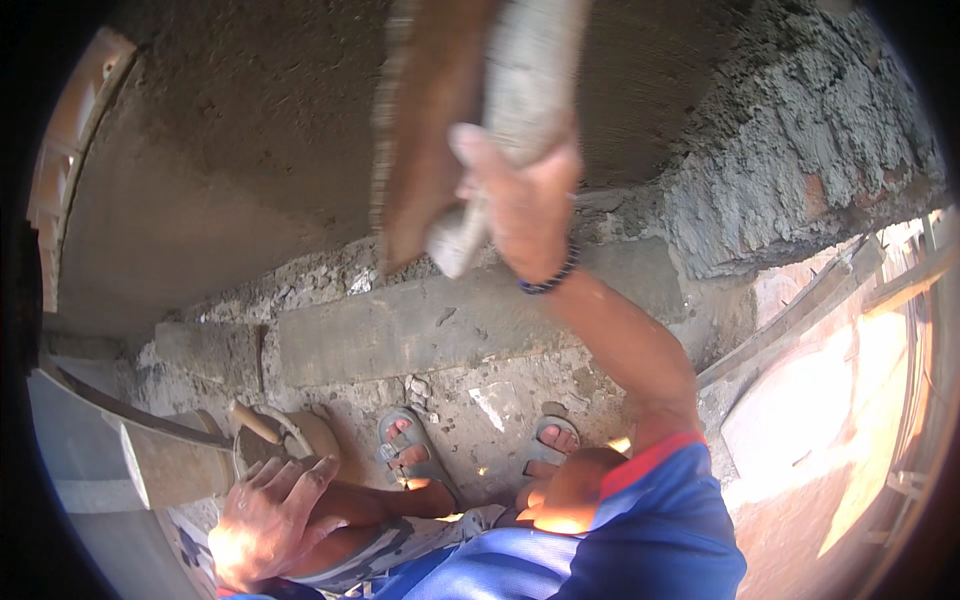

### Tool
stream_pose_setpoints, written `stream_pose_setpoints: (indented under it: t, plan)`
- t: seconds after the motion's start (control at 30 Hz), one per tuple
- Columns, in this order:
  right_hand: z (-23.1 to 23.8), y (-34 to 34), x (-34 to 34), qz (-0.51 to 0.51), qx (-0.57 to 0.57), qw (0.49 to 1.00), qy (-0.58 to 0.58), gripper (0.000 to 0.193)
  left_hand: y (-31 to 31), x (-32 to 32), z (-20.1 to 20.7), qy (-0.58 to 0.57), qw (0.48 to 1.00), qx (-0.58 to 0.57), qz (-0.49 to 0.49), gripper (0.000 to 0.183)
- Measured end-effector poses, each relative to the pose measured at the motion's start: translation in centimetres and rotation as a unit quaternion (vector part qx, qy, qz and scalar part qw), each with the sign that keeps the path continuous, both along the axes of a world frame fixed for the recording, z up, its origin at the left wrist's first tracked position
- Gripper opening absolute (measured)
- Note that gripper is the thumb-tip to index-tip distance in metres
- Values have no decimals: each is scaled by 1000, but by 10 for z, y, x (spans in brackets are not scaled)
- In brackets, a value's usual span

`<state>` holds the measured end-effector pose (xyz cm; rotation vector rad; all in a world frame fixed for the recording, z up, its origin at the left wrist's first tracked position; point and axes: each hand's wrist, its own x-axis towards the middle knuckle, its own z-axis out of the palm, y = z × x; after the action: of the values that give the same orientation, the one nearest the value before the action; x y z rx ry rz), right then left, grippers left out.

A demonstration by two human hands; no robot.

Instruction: The person scoops wet cement from a bucket using a trowel and applies it to a vertical wall. They then use a wooden float to spread and smooth the cement across the surface, working in a repetitive upward and downward motion to level the plaster.

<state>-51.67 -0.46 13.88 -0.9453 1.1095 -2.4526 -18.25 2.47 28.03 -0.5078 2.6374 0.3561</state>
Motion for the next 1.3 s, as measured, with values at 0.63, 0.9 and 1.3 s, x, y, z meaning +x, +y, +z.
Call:
stream_pose_setpoints:
  t: [0.63,0.9,1.3]
  plan:
    - [-156,93,3,-186,107,916,-339,33,-29,-40,-52,87,945,29,-314,50]
    - [-224,-38,36,-141,10,802,-580,34,-21,-40,-39,-31,973,31,-227,49]
    - [-249,-46,-79,-234,-39,777,-583,39,-29,-53,-37,-22,982,36,-183,40]
